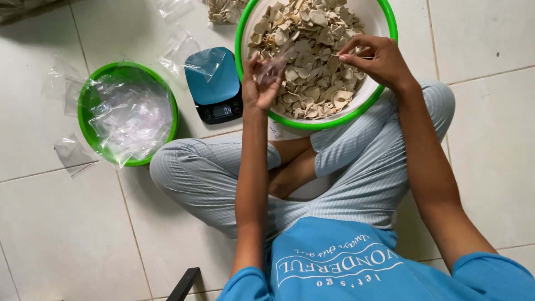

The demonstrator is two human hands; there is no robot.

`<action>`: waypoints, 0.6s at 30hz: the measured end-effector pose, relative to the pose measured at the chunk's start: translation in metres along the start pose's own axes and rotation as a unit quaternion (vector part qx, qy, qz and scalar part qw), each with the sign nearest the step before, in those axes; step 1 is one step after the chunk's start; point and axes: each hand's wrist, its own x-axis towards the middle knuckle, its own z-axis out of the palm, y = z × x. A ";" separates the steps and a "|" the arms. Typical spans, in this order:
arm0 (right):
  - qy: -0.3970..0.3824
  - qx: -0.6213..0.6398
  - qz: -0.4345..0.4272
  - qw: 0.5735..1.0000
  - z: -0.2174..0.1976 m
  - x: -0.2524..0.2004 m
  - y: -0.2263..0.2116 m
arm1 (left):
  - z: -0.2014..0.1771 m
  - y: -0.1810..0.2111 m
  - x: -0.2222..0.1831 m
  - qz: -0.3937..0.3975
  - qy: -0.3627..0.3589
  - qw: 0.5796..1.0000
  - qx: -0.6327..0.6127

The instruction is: Weighing and bagging dried food pieces using a spoon and a digital scale while sitting on the floor.

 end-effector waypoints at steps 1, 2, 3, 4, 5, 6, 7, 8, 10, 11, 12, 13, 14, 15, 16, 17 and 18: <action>0.000 0.001 0.001 1.000 0.003 0.002 0.011 | 0.000 0.000 -0.002 -0.001 0.001 1.000 0.001; -0.010 -0.119 0.041 0.992 0.005 0.004 0.022 | 0.000 0.000 -0.003 -0.007 -0.025 1.000 -0.008; -0.020 -0.236 0.079 0.968 0.008 0.006 0.033 | 0.000 0.000 -0.004 -0.013 -0.051 0.998 -0.016; -0.021 -0.237 0.082 0.968 0.012 0.008 0.035 | 0.001 -0.002 -0.005 -0.015 -0.050 0.998 -0.017; -0.052 -0.287 0.101 0.951 0.017 0.009 0.036 | 0.001 -0.003 -0.007 -0.008 -0.056 0.997 -0.042; -0.083 -0.335 0.120 0.931 0.021 0.011 0.038 | 0.002 -0.004 -0.008 0.000 -0.062 0.996 -0.068; -0.084 -0.335 0.121 0.931 0.024 0.011 0.038 | 0.000 -0.005 -0.006 -0.001 -0.061 0.996 -0.068; -0.123 -0.360 0.116 0.917 0.028 0.011 0.037 | -0.003 -0.006 -0.004 -0.001 -0.075 0.995 -0.063; -0.163 -0.384 0.112 0.902 0.030 0.010 0.035 | -0.007 -0.007 -0.001 -0.002 -0.086 0.995 -0.059; -0.192 -0.367 0.114 0.903 0.028 0.009 0.034 | -0.009 -0.009 0.002 -0.006 -0.082 0.995 -0.051; -0.220 -0.350 0.115 0.903 0.027 0.009 0.033 | -0.010 -0.009 0.005 -0.010 -0.078 0.996 -0.042; -0.222 -0.350 0.115 0.903 0.029 0.008 0.033 | -0.009 -0.010 0.004 -0.009 -0.077 0.996 -0.043; -0.229 -0.371 0.125 0.891 0.031 0.008 0.033 | -0.008 -0.011 0.004 0.002 -0.084 0.996 -0.034; -0.236 -0.391 0.136 0.879 0.033 0.008 0.033 | -0.008 -0.012 0.004 0.012 -0.090 0.996 -0.024; -0.237 -0.391 0.136 0.879 0.034 0.009 0.037 | -0.008 -0.011 0.004 0.013 -0.089 0.996 -0.025; -0.229 -0.406 0.133 0.875 0.036 0.010 0.041 | -0.009 -0.011 0.004 0.010 -0.091 0.995 -0.029; -0.220 -0.420 0.131 0.871 0.037 0.011 0.046 | -0.009 -0.012 0.005 0.007 -0.094 0.995 -0.033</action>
